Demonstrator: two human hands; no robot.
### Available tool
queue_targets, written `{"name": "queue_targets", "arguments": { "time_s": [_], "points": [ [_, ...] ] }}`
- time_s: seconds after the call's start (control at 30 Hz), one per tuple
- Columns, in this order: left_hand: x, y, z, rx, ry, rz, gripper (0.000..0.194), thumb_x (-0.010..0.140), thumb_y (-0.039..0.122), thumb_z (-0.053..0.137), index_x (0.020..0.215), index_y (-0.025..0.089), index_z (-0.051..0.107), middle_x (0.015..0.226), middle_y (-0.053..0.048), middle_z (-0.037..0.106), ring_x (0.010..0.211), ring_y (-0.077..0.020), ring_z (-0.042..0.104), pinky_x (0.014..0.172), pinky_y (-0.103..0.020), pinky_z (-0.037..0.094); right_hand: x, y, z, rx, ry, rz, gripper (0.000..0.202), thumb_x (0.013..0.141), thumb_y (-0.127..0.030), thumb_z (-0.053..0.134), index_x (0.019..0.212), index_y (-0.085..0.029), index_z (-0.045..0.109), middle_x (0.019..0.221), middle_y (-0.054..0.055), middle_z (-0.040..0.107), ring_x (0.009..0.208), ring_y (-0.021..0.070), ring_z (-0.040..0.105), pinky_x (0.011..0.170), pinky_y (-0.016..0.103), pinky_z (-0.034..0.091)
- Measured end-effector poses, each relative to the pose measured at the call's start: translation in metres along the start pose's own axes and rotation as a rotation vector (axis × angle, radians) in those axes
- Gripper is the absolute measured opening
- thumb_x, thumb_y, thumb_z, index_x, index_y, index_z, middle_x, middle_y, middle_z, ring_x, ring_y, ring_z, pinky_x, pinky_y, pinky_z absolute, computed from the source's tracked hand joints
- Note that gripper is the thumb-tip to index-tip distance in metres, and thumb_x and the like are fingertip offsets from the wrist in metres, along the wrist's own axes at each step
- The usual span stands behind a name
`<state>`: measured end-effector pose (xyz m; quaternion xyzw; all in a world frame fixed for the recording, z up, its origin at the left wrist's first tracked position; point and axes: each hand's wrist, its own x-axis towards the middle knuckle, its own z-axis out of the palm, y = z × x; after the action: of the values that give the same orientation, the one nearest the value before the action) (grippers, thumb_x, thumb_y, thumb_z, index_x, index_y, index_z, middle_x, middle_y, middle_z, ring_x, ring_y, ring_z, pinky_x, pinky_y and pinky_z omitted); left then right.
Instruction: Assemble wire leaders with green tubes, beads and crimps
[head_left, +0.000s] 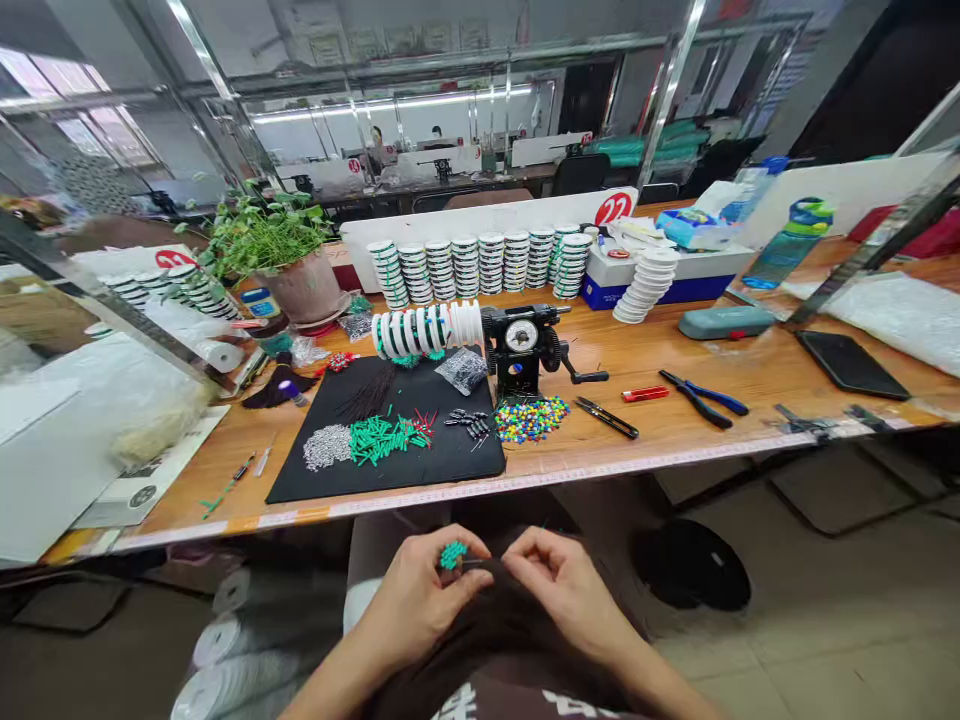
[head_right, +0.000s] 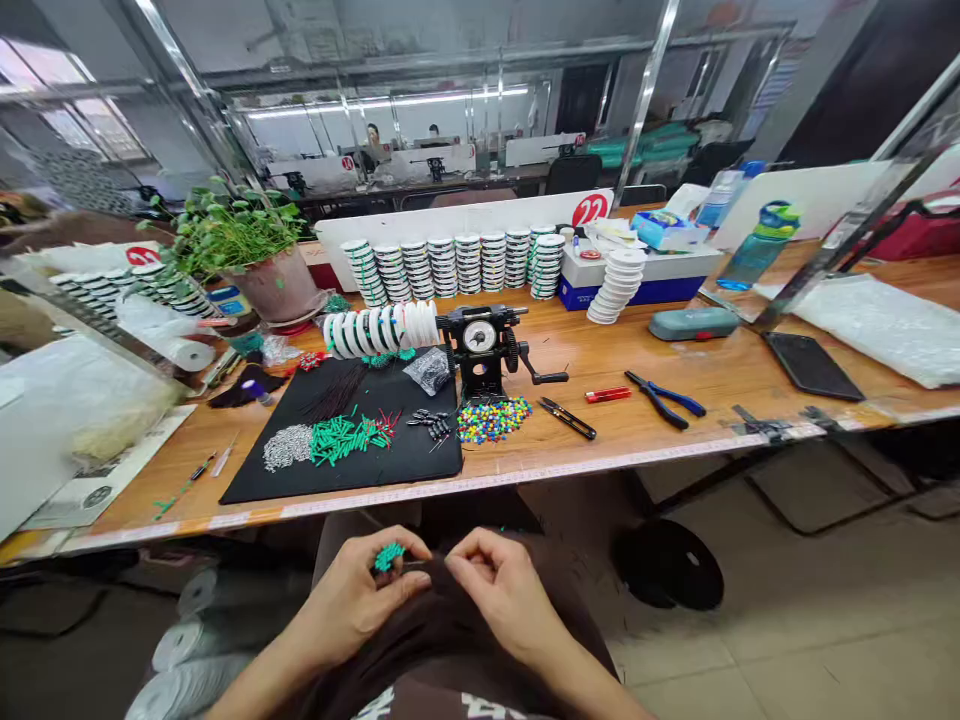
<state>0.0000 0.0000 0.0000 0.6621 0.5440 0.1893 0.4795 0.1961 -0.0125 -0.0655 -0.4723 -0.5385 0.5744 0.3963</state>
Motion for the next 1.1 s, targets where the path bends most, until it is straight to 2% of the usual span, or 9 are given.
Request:
{"name": "queue_targets", "arguments": {
  "time_s": [0.1, 0.2, 0.33, 0.5, 0.67, 0.8, 0.9, 0.97, 1.1],
  "points": [
    [0.020, 0.006, -0.029, 0.077, 0.346, 0.092, 0.022, 0.083, 0.039, 0.065, 0.084, 0.018, 0.070, 0.057, 0.006, 0.045, 0.053, -0.0113, 0.040, 0.052, -0.022, 0.032, 0.001, 0.005, -0.011, 0.050, 0.301, -0.001, 0.036, 0.087, -0.050, 0.065, 0.080, -0.015, 0.068, 0.063, -0.002, 0.046, 0.059, 0.0122, 0.036, 0.055, 0.026, 0.028],
    [0.051, 0.007, -0.062, 0.324, 0.632, 0.099, 0.025, 0.089, 0.039, 0.058, 0.090, 0.018, 0.070, 0.058, 0.004, 0.052, 0.051, -0.0126, 0.045, 0.054, -0.024, 0.036, -0.001, 0.006, -0.013, 0.048, 0.346, -0.035, 0.033, 0.088, -0.049, 0.063, 0.081, -0.016, 0.065, 0.065, -0.001, 0.048, 0.060, 0.0133, 0.040, 0.056, 0.026, 0.032],
    [0.099, 0.004, -0.090, 0.571, 0.559, 0.044, 0.019, 0.090, 0.034, 0.061, 0.096, 0.021, 0.074, 0.065, 0.001, 0.066, 0.058, -0.0167, 0.059, 0.059, -0.025, 0.040, -0.007, 0.003, 0.001, -0.012, 0.082, -0.062, 0.023, 0.090, -0.036, 0.058, 0.075, -0.019, 0.057, 0.069, -0.001, 0.050, 0.065, 0.0141, 0.044, 0.060, 0.025, 0.036],
    [0.131, 0.011, -0.081, 0.733, 0.371, 0.030, 0.017, 0.086, 0.033, 0.068, 0.098, 0.025, 0.077, 0.078, -0.005, 0.076, 0.076, -0.0253, 0.069, 0.065, -0.028, 0.042, -0.009, 0.007, 0.018, -0.164, -0.080, -0.012, 0.009, 0.083, -0.020, 0.058, 0.074, -0.019, 0.059, 0.056, -0.008, 0.040, 0.052, 0.0101, 0.036, 0.058, 0.024, 0.032],
    [0.115, 0.026, -0.093, 0.838, 0.418, -0.068, 0.024, 0.087, 0.036, 0.062, 0.095, 0.018, 0.076, 0.075, -0.011, 0.073, 0.071, -0.0297, 0.065, 0.061, -0.030, 0.038, -0.005, 0.012, 0.021, -0.284, -0.051, -0.130, 0.009, 0.077, -0.011, 0.064, 0.071, -0.018, 0.064, 0.048, -0.011, 0.040, 0.044, 0.0059, 0.039, 0.076, 0.028, 0.039],
    [0.068, 0.023, -0.109, 0.668, 0.742, -0.195, 0.025, 0.079, 0.042, 0.066, 0.090, 0.021, 0.074, 0.060, 0.000, 0.059, 0.060, -0.0194, 0.054, 0.059, -0.025, 0.032, -0.005, 0.007, 0.020, -0.250, 0.059, -0.227, 0.009, 0.076, -0.011, 0.062, 0.072, -0.018, 0.064, 0.054, -0.007, 0.051, 0.049, 0.0085, 0.046, 0.065, 0.024, 0.039],
    [0.029, 0.011, -0.084, 0.195, 0.745, -0.069, 0.023, 0.072, 0.042, 0.069, 0.077, 0.020, 0.070, 0.056, 0.005, 0.049, 0.054, -0.0129, 0.041, 0.060, -0.023, 0.035, -0.007, 0.000, 0.018, -0.154, 0.168, -0.315, 0.008, 0.082, -0.016, 0.060, 0.075, -0.018, 0.064, 0.063, -0.002, 0.057, 0.056, 0.0118, 0.051, 0.058, 0.023, 0.040],
    [0.009, 0.002, -0.050, -0.149, 0.485, -0.045, 0.032, 0.071, 0.050, 0.074, 0.077, 0.019, 0.069, 0.058, 0.005, 0.048, 0.056, -0.0125, 0.039, 0.059, -0.023, 0.034, -0.009, -0.003, 0.018, -0.088, 0.242, -0.386, 0.010, 0.086, -0.019, 0.060, 0.078, -0.018, 0.065, 0.067, -0.001, 0.059, 0.061, 0.0130, 0.052, 0.059, 0.024, 0.041],
    [-0.004, -0.014, 0.020, -0.570, 0.008, -0.209, 0.045, 0.067, 0.058, 0.080, 0.074, 0.016, 0.067, 0.061, 0.003, 0.045, 0.061, -0.0131, 0.036, 0.058, -0.024, 0.032, -0.012, -0.004, 0.020, 0.048, 0.260, -0.394, 0.010, 0.091, -0.024, 0.061, 0.083, -0.019, 0.065, 0.072, 0.000, 0.062, 0.065, 0.0133, 0.054, 0.063, 0.024, 0.043]
  ]
}}
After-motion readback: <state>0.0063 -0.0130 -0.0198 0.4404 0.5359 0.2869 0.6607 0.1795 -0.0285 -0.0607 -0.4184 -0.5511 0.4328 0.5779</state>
